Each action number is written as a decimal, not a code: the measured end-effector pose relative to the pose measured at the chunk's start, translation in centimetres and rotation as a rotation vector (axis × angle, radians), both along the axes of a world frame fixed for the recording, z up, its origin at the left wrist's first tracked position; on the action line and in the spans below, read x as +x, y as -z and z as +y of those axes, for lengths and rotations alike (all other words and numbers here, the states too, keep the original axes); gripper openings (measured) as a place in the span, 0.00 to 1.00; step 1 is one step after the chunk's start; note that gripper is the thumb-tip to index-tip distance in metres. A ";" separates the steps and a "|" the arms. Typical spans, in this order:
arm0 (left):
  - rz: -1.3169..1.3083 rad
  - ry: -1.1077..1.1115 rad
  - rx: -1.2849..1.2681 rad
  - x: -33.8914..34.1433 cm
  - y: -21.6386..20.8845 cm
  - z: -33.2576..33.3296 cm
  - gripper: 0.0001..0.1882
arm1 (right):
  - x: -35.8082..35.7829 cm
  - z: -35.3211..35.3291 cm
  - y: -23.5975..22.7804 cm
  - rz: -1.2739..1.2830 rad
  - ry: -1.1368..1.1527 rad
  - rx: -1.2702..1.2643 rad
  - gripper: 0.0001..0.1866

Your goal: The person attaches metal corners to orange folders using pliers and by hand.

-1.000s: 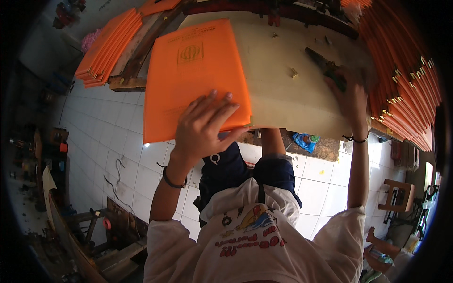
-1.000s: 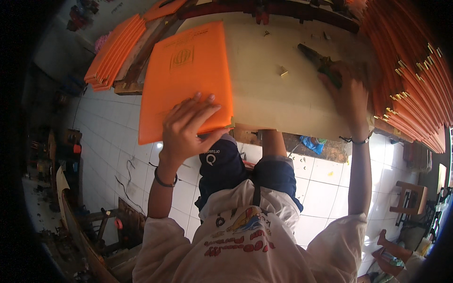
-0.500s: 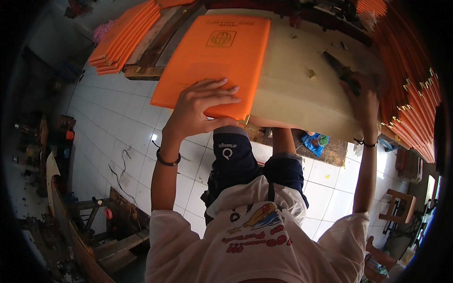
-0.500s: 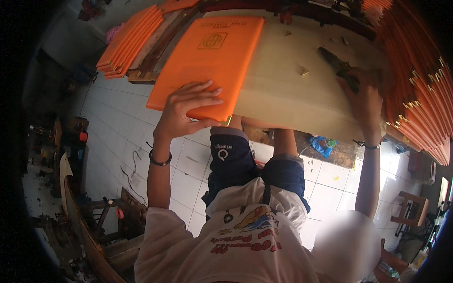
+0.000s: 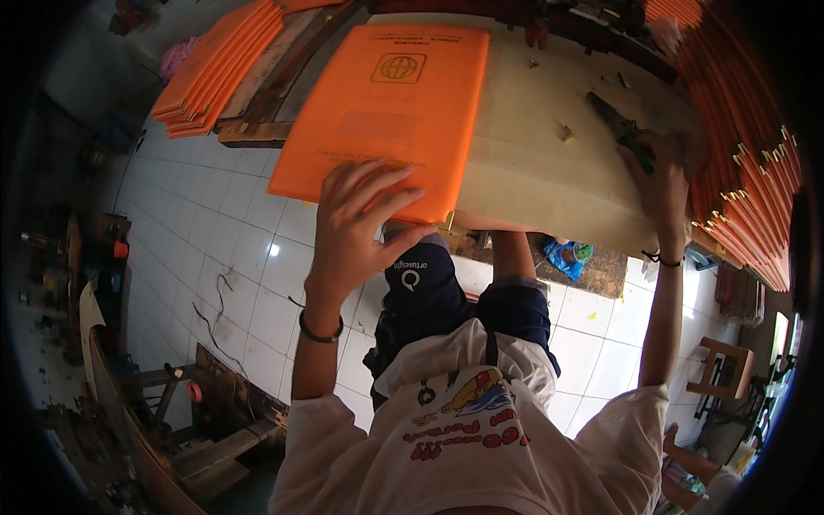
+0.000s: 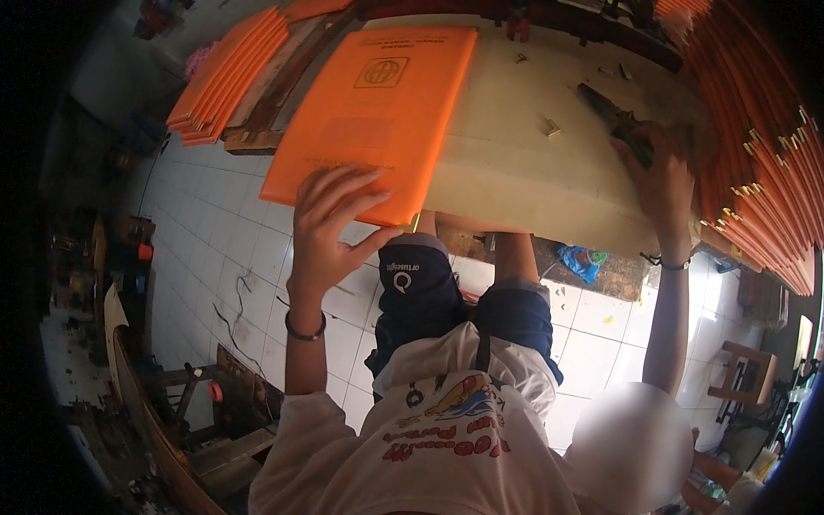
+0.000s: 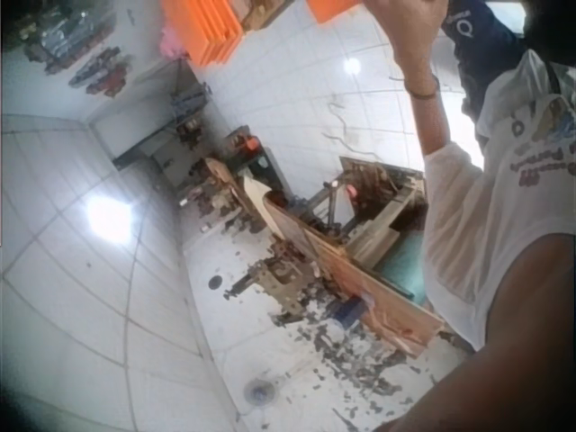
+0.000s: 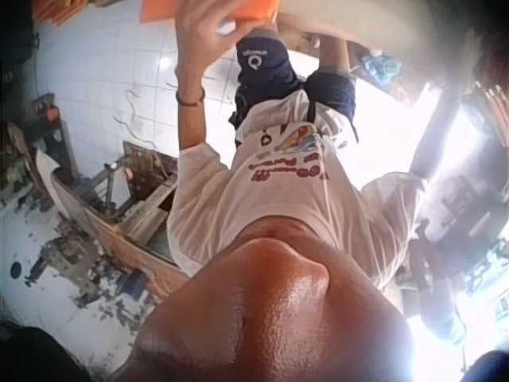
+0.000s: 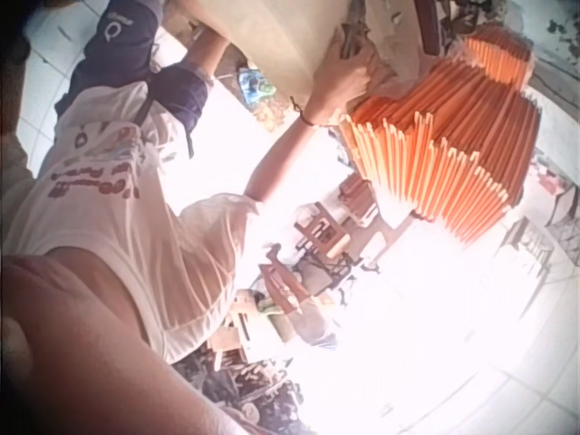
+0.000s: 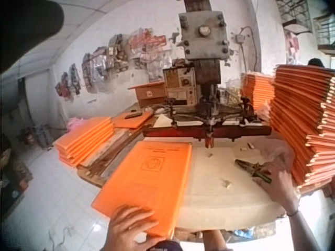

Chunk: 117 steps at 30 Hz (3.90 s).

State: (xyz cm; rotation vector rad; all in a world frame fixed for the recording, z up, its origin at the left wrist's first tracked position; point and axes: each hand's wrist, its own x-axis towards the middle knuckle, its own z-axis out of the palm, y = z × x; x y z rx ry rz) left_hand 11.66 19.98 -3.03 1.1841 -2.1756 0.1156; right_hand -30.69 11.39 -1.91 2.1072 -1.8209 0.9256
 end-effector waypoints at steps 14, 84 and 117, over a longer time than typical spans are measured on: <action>1.645 0.074 0.634 -5.8 5.2 2.6 0.20 | -0.3 -0.2 0.0 -0.031 -0.033 0.012 0.18; 1.555 -0.133 0.365 -4.3 1.7 4.4 0.37 | -0.4 -0.3 0.2 0.038 0.000 0.013 0.18; 1.035 0.025 0.237 -0.3 5.5 1.7 0.36 | 12.3 12.1 -4.0 -0.767 -0.383 0.885 0.27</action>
